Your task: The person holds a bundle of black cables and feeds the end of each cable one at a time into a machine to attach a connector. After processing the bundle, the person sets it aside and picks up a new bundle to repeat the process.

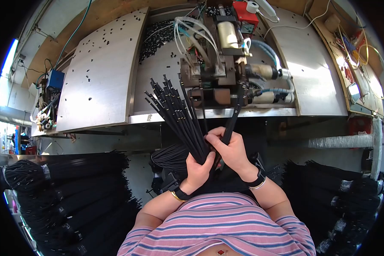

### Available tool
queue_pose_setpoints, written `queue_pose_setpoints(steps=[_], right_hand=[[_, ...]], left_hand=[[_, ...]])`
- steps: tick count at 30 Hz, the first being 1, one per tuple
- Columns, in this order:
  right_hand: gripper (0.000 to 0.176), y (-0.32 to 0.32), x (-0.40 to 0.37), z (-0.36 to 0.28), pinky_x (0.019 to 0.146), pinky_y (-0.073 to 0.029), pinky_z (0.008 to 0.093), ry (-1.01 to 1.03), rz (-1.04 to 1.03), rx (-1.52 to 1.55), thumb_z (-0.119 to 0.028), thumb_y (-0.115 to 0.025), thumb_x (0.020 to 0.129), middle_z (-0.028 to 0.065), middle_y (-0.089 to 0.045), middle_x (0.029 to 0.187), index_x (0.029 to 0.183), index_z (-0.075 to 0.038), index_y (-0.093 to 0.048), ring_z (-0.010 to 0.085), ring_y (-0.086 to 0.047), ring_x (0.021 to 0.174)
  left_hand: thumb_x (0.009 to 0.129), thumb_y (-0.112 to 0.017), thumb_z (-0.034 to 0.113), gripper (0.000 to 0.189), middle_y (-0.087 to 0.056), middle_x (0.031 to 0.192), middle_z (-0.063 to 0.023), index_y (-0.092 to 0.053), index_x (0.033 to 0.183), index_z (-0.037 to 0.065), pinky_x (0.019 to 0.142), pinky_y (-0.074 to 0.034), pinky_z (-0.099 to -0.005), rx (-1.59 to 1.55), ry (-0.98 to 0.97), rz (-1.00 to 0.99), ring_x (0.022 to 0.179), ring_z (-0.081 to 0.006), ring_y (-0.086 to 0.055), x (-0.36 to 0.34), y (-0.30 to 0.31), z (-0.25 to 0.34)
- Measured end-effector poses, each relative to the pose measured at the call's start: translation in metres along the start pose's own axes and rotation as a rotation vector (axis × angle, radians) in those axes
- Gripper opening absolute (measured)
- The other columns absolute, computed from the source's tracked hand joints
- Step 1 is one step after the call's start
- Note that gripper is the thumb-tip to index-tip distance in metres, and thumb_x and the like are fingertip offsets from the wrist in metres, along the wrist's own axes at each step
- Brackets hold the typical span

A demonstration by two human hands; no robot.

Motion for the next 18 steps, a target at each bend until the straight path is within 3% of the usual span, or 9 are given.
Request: queue_pose_setpoints(steps=[2,5,10,14,17,18], right_hand=[[0.015,0.0,0.0,-0.005,0.049,-0.044,0.0202,0.079,0.05,-0.008,-0.013,-0.058,0.088,0.0026,-0.06,0.07,0.087,0.001,-0.064,0.0073,-0.057,0.059],[0.013,0.003,0.002,-0.008,0.059,-0.044,0.02,-0.032,0.105,0.021,-0.01,-0.059,0.088,0.0017,-0.06,0.071,0.086,0.002,-0.064,0.0067,-0.055,0.065],[0.014,-0.001,0.01,-0.004,0.058,-0.043,0.02,-0.074,0.076,0.025,-0.011,-0.058,0.088,0.0012,-0.059,0.069,0.084,0.002,-0.063,0.0063,-0.054,0.064],[0.016,-0.004,0.011,-0.001,0.057,-0.042,0.0201,-0.109,0.073,0.04,-0.012,-0.057,0.089,0.0007,-0.058,0.069,0.083,0.001,-0.062,0.006,-0.053,0.063],[0.018,-0.005,0.012,0.0,0.04,-0.04,0.0198,-0.078,0.083,0.052,-0.015,-0.057,0.088,0.002,-0.059,0.068,0.085,0.001,-0.062,0.0056,-0.052,0.049],[0.018,-0.004,0.012,0.0,0.04,-0.04,0.0198,-0.078,0.085,0.052,-0.015,-0.057,0.088,0.002,-0.059,0.068,0.085,0.001,-0.062,0.0056,-0.052,0.049]], left_hand=[[0.085,-0.056,-0.003,0.018,-0.059,0.081,-0.0057,-0.05,0.102,-0.002,0.053,-0.052,-0.0252,0.026,-0.027,0.017,0.064,-0.0128,-0.06,0.001,0.0,0.002],[0.084,-0.058,-0.002,0.018,-0.059,0.083,-0.0043,-0.052,0.101,-0.001,0.058,-0.05,-0.0235,0.057,-0.042,0.02,0.068,-0.0104,-0.059,0.005,0.004,0.005],[0.083,-0.061,-0.001,0.017,-0.06,0.085,-0.0028,-0.054,0.099,0.0,0.063,-0.048,-0.022,0.084,-0.044,0.051,0.071,-0.0077,-0.057,0.008,0.017,-0.004],[0.083,-0.062,0.0,0.015,-0.06,0.085,-0.0011,-0.056,0.096,0.001,0.067,-0.045,-0.0208,0.043,-0.015,0.082,0.073,-0.0057,-0.055,0.008,0.019,-0.004],[0.084,-0.06,0.0,0.014,-0.06,0.083,-0.0023,-0.055,0.097,0.0,0.064,-0.047,-0.0213,0.074,-0.052,0.092,0.07,-0.0072,-0.057,0.009,0.018,0.001],[0.084,-0.06,0.0,0.014,-0.06,0.083,-0.0023,-0.055,0.097,0.0,0.064,-0.047,-0.0213,0.073,-0.052,0.09,0.07,-0.0072,-0.057,0.009,0.017,0.003]])
Point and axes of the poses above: each hand's wrist, its own x-axis towards the middle knuckle, its own y-axis out of the back of the hand, z = x × y, the point moved 5 cm from there along x, towards the middle knuckle
